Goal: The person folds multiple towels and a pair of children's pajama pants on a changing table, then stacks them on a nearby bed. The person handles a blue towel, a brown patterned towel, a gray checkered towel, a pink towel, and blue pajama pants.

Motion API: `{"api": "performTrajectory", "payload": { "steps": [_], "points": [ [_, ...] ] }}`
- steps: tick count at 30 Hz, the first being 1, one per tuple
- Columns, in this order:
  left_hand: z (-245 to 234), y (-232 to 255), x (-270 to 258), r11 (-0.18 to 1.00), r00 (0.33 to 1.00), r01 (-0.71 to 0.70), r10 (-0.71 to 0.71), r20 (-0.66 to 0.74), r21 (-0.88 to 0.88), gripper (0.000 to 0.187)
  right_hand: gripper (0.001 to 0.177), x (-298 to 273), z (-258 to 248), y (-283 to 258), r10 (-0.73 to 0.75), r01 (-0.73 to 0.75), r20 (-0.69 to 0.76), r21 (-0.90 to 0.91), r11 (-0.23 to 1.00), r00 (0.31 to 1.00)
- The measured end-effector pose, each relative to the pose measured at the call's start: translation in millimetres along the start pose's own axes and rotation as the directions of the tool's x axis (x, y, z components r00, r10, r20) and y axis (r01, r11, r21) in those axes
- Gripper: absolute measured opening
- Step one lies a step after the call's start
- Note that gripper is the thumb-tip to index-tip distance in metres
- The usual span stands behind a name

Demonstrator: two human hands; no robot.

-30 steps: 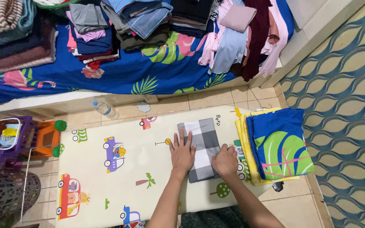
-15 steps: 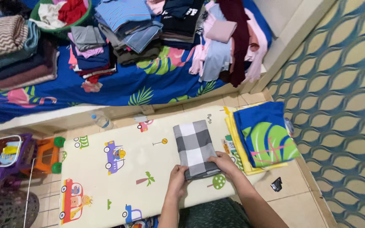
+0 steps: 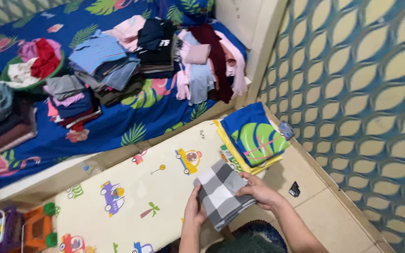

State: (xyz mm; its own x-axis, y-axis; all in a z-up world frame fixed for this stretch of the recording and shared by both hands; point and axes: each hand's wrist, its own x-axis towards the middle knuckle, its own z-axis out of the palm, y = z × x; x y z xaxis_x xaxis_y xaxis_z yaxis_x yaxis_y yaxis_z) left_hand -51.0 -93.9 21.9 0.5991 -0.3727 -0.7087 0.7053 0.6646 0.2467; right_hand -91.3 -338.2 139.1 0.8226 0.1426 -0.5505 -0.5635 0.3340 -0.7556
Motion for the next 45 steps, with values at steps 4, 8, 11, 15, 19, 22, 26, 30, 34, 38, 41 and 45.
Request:
{"api": "performTrajectory", "payload": {
  "steps": [4,8,11,15,19,22,26,30,34,38,41,45],
  "points": [
    [47,5,23,0.984,0.984,-0.156,0.147,0.099,0.084,0.050,0.059,-34,-29,-22,-0.146,0.140,-0.049,-0.111,0.984,0.988],
    [136,25,35,0.911,0.921,-0.357,0.305,0.244,0.209,0.048,0.057,-41,-74,-52,-0.266,0.237,-0.216,-0.152,0.959,0.939],
    [206,34,37,0.814,0.893,-0.439,0.348,0.284,0.382,0.047,0.054,-33,-109,-71,-0.382,0.347,-0.302,-0.164,0.923,0.873],
    [260,37,66,0.725,0.875,-0.481,0.357,0.328,0.494,0.046,0.053,-5,-151,-87,-0.302,0.316,-0.411,-0.034,0.948,0.860],
    [260,36,142,0.615,0.795,-0.606,0.466,0.388,0.504,0.057,0.051,53,-190,-82,-0.230,0.247,-0.481,-0.030,0.969,0.846],
    [229,18,190,0.207,0.729,-0.508,0.621,0.289,0.836,0.080,0.047,104,-209,-52,-0.177,0.112,-0.503,-0.156,0.981,0.846],
    [208,-4,204,0.003,0.690,-0.332,0.683,0.241,0.943,0.078,0.036,144,-233,-12,-0.319,0.177,-0.397,-0.355,0.918,0.861],
    [227,-14,171,-0.032,0.595,-0.446,0.736,0.323,0.894,0.076,0.034,155,-245,-6,-0.431,0.295,-0.406,-0.355,0.887,0.806],
    [261,-9,140,-0.061,0.611,-0.285,0.757,0.230,0.956,0.080,0.034,153,-237,-14,-0.458,0.246,-0.434,-0.460,0.853,0.776],
    [264,-13,117,-0.339,0.535,-0.132,0.767,0.355,0.932,0.085,0.046,136,-221,-30,-0.561,0.009,-0.444,-0.778,0.628,0.699],
    [249,-19,106,-0.292,0.445,-0.251,0.812,0.378,0.923,0.082,0.053,113,-204,-43,-0.730,0.079,-0.290,-0.902,0.425,0.619],
    [218,-18,85,-0.122,0.310,-0.382,0.917,0.251,0.916,0.075,0.056,96,-169,-66,-0.828,0.211,-0.112,-0.940,0.267,0.549]
  ]
}}
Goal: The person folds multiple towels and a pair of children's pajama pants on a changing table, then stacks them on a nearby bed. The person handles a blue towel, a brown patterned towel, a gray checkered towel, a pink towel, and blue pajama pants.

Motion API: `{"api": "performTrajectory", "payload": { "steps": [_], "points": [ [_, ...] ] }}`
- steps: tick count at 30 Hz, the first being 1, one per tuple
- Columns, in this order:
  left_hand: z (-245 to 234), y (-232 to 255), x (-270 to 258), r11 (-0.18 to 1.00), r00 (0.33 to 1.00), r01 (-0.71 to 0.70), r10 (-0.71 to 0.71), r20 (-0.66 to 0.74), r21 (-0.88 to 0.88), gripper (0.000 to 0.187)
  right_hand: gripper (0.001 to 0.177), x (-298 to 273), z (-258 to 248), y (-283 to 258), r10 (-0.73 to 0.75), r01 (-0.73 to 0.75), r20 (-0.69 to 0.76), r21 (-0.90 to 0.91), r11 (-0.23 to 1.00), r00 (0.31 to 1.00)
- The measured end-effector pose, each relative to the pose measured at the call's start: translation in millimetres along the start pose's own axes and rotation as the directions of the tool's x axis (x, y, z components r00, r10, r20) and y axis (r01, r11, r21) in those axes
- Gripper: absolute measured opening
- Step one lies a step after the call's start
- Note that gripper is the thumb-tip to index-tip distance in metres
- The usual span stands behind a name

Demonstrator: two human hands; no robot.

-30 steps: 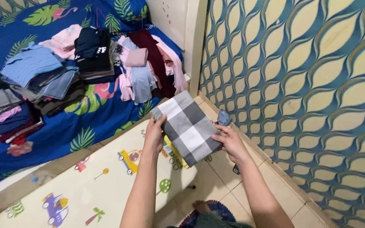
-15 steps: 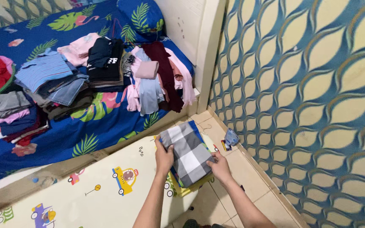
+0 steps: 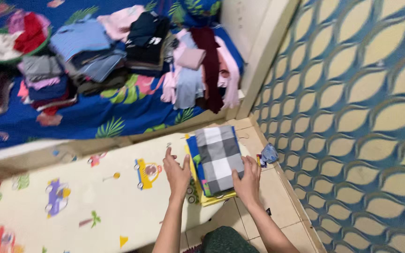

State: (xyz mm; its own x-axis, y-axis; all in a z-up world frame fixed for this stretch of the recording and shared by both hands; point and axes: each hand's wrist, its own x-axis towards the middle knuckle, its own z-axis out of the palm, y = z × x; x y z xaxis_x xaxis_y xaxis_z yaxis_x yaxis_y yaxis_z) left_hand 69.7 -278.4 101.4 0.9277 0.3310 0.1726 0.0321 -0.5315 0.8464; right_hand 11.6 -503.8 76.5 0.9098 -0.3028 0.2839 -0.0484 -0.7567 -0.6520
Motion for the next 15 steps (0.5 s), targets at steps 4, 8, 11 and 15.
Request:
{"api": "performTrajectory", "payload": {
  "steps": [4,8,11,15],
  "points": [
    [-61,-26,-35,0.995,0.981,0.074,-0.085,-0.173,-0.069,0.070,0.056,-3,10,-49,-0.228,0.221,0.054,0.111,0.969,0.972],
    [-140,-61,-90,0.980,0.940,0.183,-0.149,-0.307,0.083,0.071,0.061,-19,42,-101,-0.411,0.386,0.174,0.160,0.909,0.895],
    [-199,-97,-147,0.938,0.868,0.303,-0.198,-0.456,0.168,0.071,0.065,-46,68,-141,-0.554,0.493,0.280,0.261,0.830,0.784],
    [-263,-142,-243,0.785,0.661,0.568,-0.257,-0.705,0.247,0.076,0.071,-100,101,-196,-0.695,0.570,0.414,0.398,0.719,0.588]
  ]
}}
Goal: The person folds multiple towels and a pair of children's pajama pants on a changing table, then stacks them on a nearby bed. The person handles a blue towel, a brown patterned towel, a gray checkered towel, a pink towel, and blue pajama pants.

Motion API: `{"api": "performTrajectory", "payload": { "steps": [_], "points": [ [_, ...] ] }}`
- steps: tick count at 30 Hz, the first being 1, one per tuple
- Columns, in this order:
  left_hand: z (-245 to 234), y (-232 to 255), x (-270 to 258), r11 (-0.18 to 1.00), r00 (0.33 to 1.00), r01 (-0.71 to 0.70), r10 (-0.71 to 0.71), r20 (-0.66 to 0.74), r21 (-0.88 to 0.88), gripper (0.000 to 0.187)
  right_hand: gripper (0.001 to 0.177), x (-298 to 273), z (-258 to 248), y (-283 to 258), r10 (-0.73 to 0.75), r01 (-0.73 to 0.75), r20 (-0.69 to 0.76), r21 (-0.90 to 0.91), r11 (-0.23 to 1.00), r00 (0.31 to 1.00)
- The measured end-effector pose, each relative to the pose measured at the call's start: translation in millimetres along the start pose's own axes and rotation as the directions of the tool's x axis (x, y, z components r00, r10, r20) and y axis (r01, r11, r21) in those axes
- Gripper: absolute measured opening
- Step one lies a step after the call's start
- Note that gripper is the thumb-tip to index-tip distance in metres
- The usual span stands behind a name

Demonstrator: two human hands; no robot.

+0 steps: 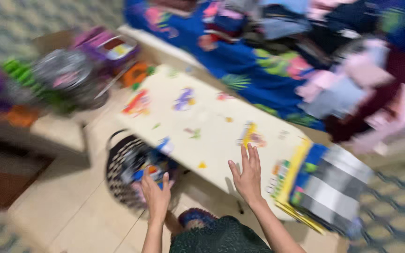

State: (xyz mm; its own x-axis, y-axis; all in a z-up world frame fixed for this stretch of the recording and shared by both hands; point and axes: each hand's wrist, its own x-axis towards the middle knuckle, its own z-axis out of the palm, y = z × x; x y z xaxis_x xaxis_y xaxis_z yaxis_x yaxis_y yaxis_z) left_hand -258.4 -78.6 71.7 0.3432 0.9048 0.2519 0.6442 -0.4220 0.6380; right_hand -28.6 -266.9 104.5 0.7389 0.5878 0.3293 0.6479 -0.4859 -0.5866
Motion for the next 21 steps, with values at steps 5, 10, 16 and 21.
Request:
{"api": "performTrajectory", "payload": {
  "steps": [5,10,16,21],
  "points": [
    [-77,-105,-43,0.931,0.910,0.365,-0.358,-0.207,-0.006,0.073,0.071,9,70,-67,-0.201,0.183,0.209,0.101,0.978,0.957],
    [-128,-168,-82,0.811,0.769,0.585,-0.563,-0.302,-0.022,0.072,0.060,-1,130,-123,-0.307,0.247,0.337,0.210,0.946,0.890],
    [-163,-222,-84,0.702,0.666,0.707,-0.703,-0.249,-0.087,0.071,0.027,-23,188,-169,-0.301,0.184,0.482,0.275,0.944,0.823],
    [-182,-260,-55,0.697,0.679,0.701,-0.717,-0.156,-0.152,0.065,0.018,-28,236,-193,-0.239,0.148,0.583,0.199,0.969,0.776]
  ]
}}
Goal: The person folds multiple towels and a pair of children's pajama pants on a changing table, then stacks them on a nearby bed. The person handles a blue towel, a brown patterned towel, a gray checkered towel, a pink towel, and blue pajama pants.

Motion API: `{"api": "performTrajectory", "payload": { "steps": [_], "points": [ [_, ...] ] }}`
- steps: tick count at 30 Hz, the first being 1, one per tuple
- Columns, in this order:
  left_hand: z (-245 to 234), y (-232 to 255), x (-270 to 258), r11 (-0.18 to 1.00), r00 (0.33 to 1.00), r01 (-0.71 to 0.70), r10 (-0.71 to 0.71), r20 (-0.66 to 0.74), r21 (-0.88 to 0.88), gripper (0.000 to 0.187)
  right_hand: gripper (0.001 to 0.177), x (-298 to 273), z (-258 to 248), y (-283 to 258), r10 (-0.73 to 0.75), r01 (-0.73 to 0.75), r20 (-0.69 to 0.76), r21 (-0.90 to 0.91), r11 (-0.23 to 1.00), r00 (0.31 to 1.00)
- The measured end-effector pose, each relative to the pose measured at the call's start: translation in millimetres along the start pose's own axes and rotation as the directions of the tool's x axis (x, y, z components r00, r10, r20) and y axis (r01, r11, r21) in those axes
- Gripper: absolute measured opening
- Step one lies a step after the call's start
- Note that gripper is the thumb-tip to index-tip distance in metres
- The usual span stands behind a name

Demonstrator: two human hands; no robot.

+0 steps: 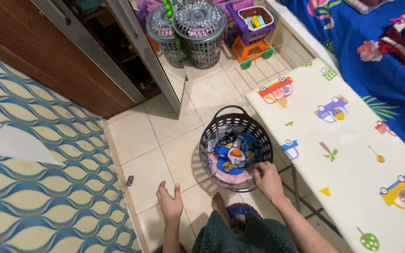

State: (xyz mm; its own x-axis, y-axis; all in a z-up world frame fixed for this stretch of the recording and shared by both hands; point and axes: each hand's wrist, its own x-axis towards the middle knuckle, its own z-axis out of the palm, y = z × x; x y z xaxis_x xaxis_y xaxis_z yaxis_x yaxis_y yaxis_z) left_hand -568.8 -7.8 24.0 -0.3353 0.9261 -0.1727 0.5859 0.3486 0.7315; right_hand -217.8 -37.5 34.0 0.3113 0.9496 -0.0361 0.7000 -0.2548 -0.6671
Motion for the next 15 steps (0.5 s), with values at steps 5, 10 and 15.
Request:
{"api": "performTrajectory", "payload": {
  "steps": [5,10,15],
  "points": [
    [2,0,37,0.983,0.983,-0.173,0.177,0.047,-0.065,0.047,0.014,27,28,-3,0.063,-0.064,-0.030,-0.029,0.998,0.998],
    [18,12,71,0.960,0.955,-0.278,0.280,0.096,-0.036,0.037,0.015,33,31,3,0.177,-0.180,-0.042,-0.071,0.981,0.983],
    [32,23,78,0.974,0.960,-0.207,0.220,0.173,-0.093,0.033,0.015,32,40,9,0.213,-0.208,0.027,-0.118,0.971,0.977]
  ]
}}
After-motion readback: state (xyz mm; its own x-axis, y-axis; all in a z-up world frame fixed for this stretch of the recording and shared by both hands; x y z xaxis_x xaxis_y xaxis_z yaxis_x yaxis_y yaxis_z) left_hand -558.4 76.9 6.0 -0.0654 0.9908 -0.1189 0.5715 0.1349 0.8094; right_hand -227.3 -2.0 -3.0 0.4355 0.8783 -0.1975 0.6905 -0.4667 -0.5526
